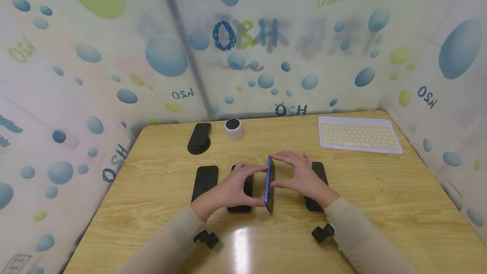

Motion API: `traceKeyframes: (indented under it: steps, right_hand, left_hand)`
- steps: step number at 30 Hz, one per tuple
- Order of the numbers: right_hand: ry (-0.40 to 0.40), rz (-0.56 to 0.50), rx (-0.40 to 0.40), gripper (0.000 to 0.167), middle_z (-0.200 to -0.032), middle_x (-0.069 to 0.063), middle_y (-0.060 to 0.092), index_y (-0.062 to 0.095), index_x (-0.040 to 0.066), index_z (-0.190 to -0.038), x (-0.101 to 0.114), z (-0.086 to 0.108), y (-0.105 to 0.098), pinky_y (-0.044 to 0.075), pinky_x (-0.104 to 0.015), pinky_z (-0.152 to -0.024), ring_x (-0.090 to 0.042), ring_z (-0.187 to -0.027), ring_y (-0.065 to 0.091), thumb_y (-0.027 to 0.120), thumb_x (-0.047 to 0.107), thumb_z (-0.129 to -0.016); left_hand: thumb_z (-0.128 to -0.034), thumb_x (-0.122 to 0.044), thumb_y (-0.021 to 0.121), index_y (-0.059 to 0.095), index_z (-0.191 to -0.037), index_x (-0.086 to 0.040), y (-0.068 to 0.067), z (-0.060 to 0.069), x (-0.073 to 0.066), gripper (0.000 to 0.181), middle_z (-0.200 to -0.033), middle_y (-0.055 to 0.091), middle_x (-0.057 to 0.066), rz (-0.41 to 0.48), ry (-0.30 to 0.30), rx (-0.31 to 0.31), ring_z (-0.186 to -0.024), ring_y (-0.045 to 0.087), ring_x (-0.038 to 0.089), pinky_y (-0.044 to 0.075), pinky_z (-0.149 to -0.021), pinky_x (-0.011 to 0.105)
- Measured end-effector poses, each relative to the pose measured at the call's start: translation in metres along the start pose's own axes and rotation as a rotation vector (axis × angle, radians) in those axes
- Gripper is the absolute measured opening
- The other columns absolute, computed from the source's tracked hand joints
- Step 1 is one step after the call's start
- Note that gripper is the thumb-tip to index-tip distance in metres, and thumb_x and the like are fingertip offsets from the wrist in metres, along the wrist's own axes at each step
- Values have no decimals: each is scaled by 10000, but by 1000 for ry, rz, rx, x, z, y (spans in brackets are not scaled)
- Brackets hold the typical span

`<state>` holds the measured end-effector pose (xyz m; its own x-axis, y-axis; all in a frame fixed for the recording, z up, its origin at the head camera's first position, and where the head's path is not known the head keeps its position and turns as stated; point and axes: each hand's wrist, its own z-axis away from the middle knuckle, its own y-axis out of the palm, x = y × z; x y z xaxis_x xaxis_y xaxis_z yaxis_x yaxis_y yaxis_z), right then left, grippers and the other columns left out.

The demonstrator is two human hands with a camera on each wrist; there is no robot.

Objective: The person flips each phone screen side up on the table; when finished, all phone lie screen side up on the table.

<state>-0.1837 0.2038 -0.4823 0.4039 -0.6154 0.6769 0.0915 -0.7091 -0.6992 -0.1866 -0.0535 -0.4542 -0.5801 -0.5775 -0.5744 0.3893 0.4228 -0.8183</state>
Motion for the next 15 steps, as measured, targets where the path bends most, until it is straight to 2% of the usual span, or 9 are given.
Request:
traceKeyframes:
  steps: [8, 15]
  right_hand:
    - [12, 25, 28, 793, -1454, -127, 615, 621, 199, -1441, -1, -2, 2, 66, -779, -1127, -405, -1395, 486, 942, 340, -731]
    - [59, 80, 100, 735, -1423, -115, 641, 648, 179, -1405, -11, -3, 4, 13, -789, -1111, -408, -1386, 490, 937, 265, -734]
  left_hand:
    - [-772, -452, 905, 488, -1541, -215, -5, 5, 4, 907, -1524, 553, -44, 3, -13, 21, -1270, 458, 204, 451, -1057, 400]
    - [-770, -450, 905, 509, -1531, -224, -10, 9, 13, 887, -1502, 572, -41, 35, -16, 39, -1261, 439, 194, 454, -1046, 378]
